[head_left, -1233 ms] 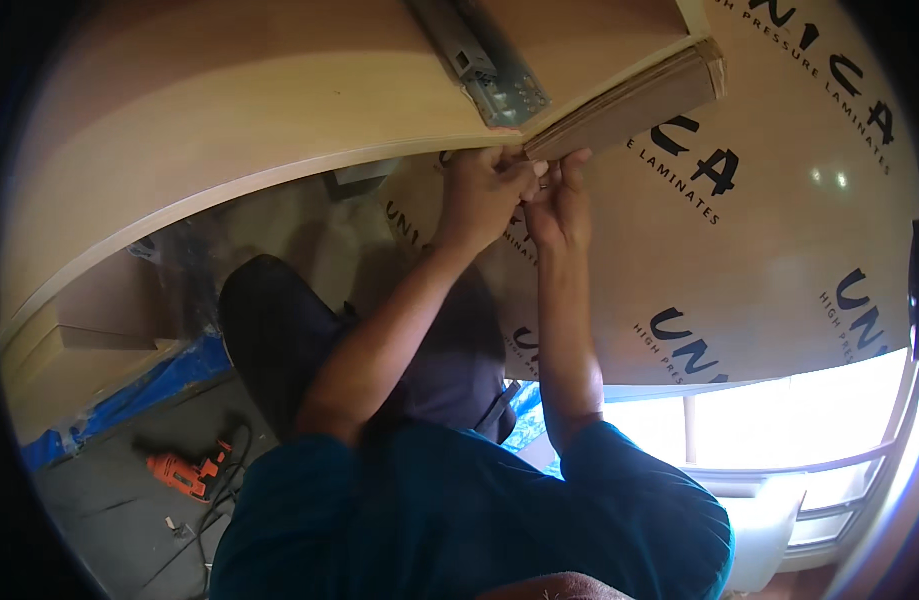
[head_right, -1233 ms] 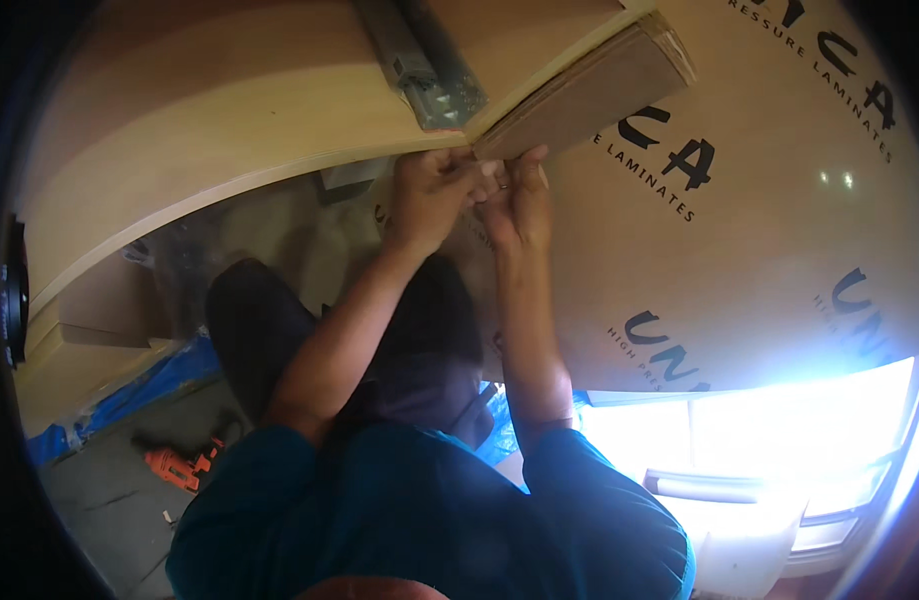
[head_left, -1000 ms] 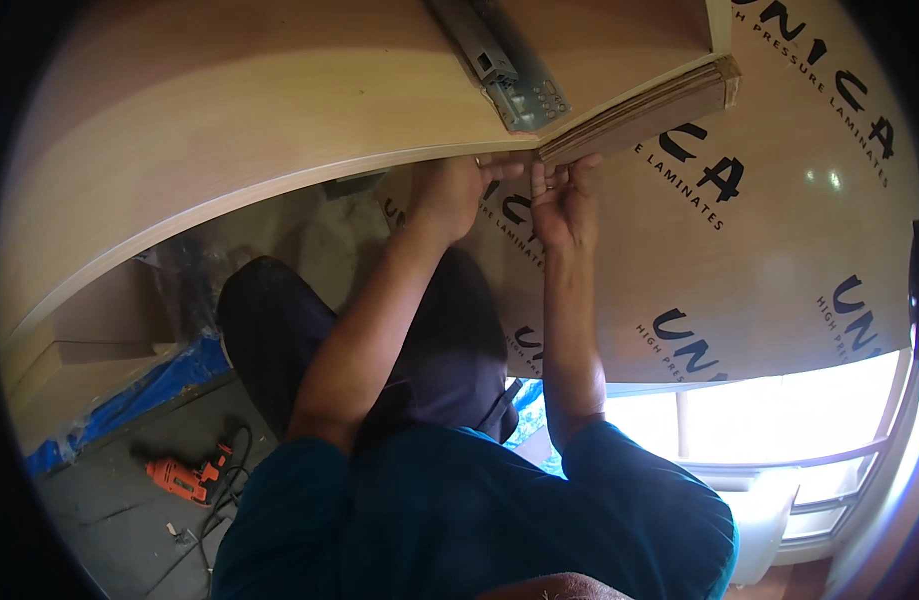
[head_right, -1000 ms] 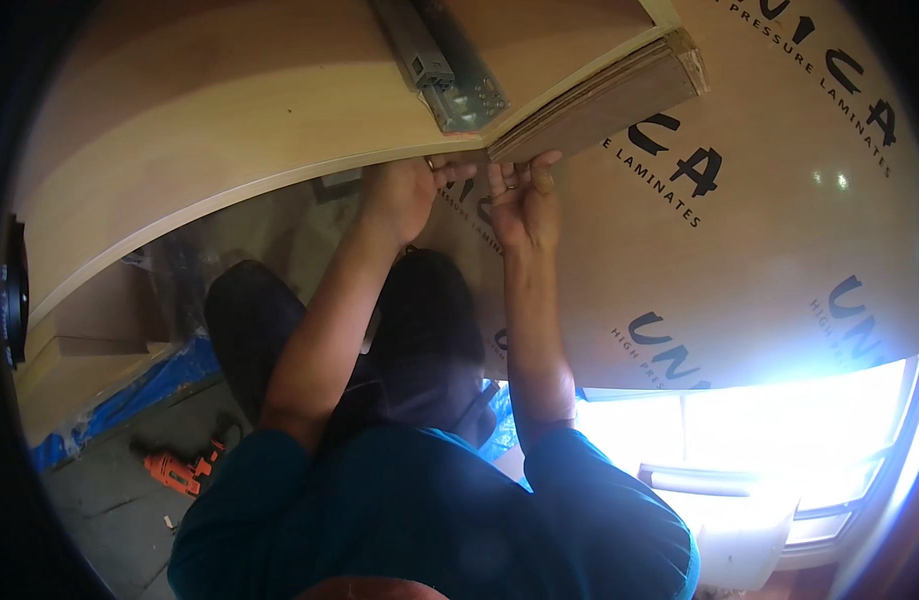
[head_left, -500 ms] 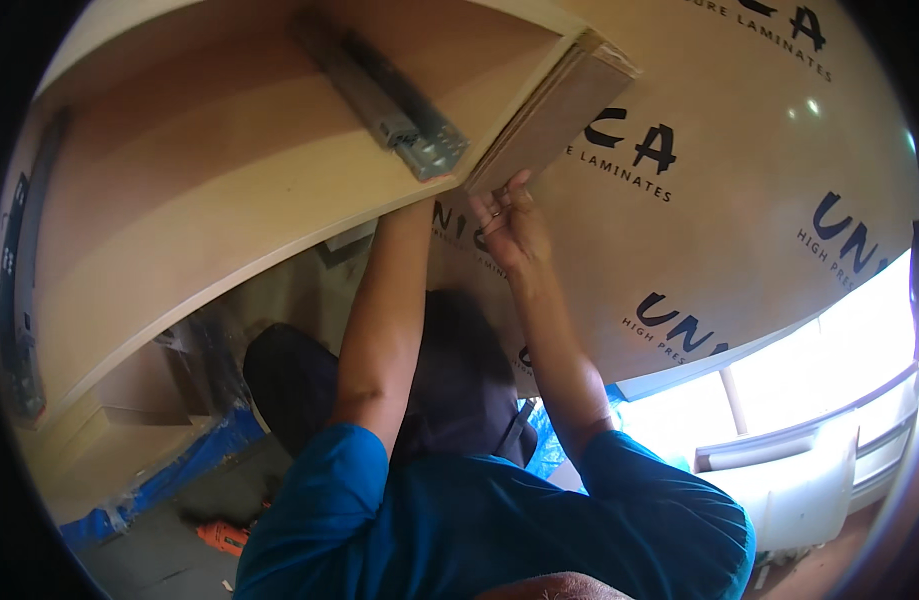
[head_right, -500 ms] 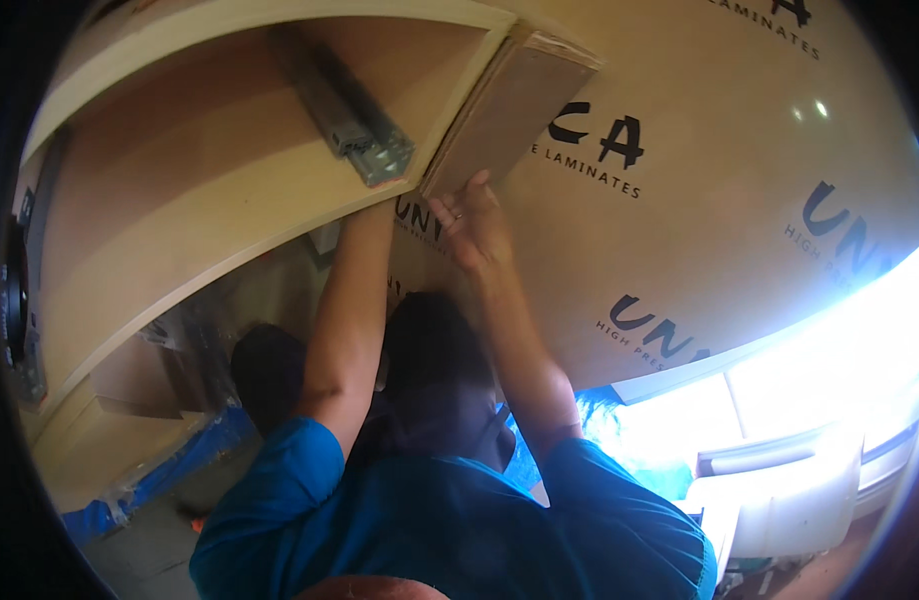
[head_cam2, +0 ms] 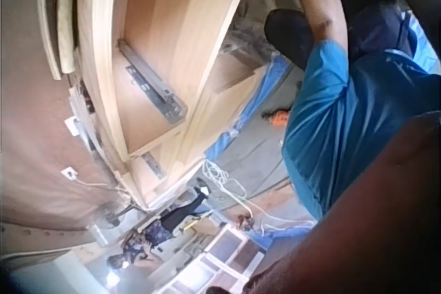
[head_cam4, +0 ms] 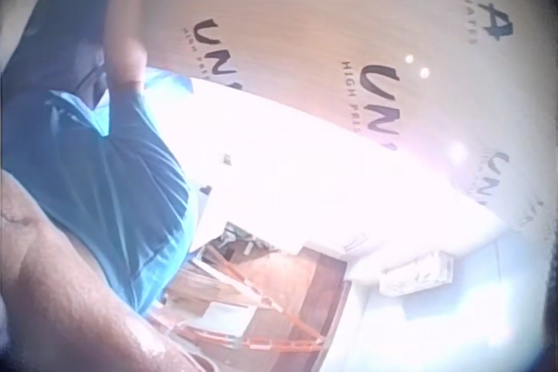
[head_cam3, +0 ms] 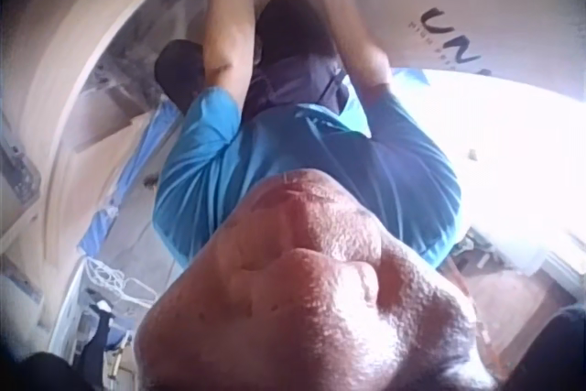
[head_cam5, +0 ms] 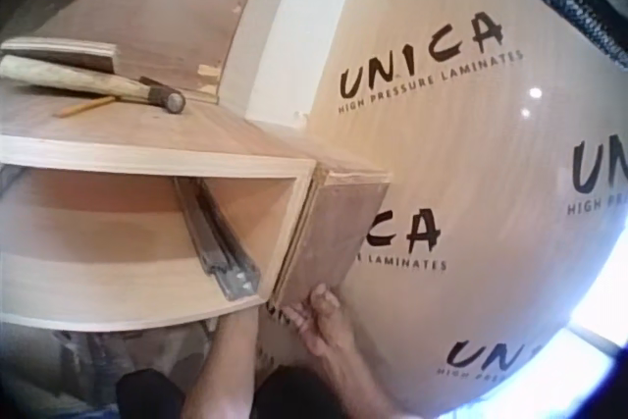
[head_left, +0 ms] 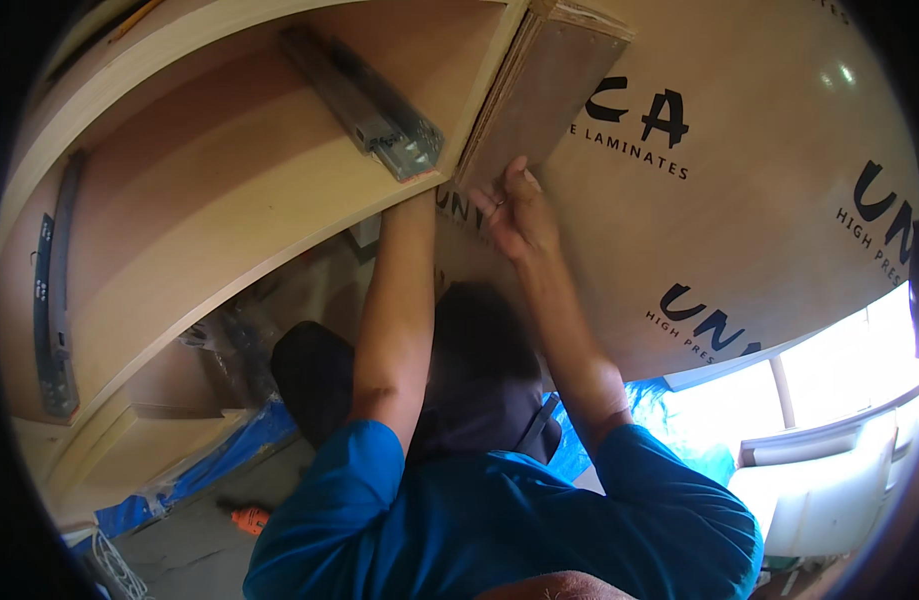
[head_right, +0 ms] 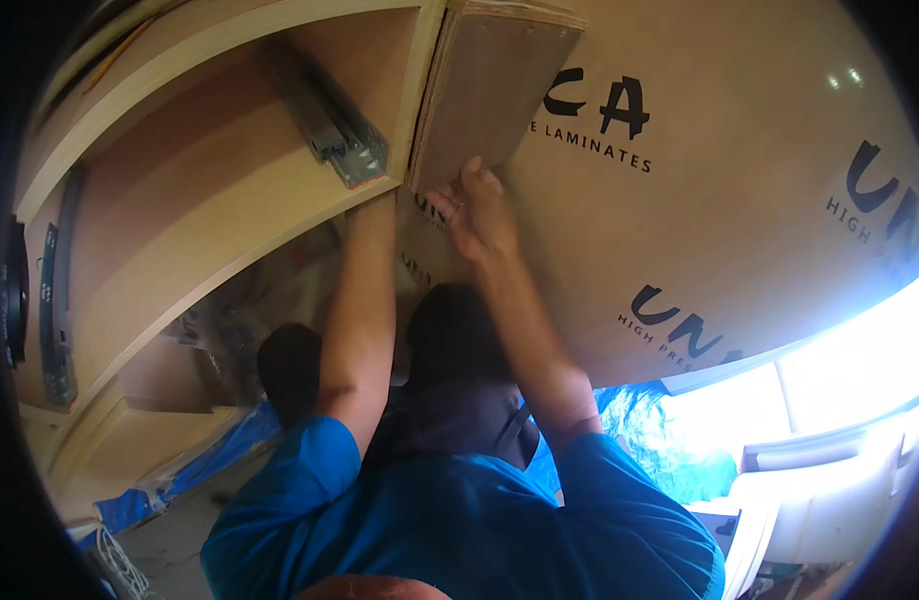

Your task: The person aligns a wood panel against a cabinet frame, adjusts its position by hand, then stands to handle wood pieces before returning to work on the cabinet.

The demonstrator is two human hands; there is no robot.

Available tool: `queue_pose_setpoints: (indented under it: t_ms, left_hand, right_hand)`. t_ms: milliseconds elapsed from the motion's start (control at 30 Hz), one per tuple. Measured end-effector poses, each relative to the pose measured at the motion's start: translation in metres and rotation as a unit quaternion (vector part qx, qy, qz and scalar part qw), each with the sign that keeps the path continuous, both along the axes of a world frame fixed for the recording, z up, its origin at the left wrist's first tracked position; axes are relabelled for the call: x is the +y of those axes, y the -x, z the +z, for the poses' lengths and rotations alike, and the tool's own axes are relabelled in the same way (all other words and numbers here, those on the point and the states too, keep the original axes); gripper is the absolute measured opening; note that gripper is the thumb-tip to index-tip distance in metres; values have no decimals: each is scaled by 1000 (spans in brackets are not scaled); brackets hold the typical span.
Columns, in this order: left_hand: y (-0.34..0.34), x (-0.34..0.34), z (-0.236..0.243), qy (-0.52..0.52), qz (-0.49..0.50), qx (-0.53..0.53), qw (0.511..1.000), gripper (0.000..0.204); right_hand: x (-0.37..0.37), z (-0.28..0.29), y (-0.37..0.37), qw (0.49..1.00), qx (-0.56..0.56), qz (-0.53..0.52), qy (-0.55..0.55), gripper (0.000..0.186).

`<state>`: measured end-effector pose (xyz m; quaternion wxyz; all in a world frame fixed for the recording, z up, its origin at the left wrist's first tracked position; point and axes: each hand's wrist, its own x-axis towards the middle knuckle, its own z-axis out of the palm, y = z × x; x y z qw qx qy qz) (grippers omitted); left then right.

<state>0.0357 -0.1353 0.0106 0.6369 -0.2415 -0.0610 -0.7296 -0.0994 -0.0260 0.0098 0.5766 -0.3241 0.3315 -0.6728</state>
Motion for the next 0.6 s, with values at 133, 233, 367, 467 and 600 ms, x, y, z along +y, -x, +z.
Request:
queue_pose_setpoints:
  t_ms: [133, 233, 367, 467, 600]
  left_hand:
    - [1, -3, 3, 16, 10, -19, 1000, 50]
    - [4, -4, 5, 25, 14, -34, 999, 50]
    - [8, -6, 7, 36, 14, -46, 998, 50]
    - [6, -2, 4, 40, 14, -56, 998, 50]
    - [5, 3, 0, 44, 9, -67, 997, 50]
  right_hand:
    - [-1, 4, 0, 1000, -17, 9, -7, 33]
    - [1, 0, 0, 999, -32, 7, -9, 31]
    - [5, 5, -5, 997, -69, -13, -19, 31]
    - [2, 4, -4, 998, -58, 8, -5, 32]
    - [-1, 3, -4, 998, -56, 5, -3, 31]
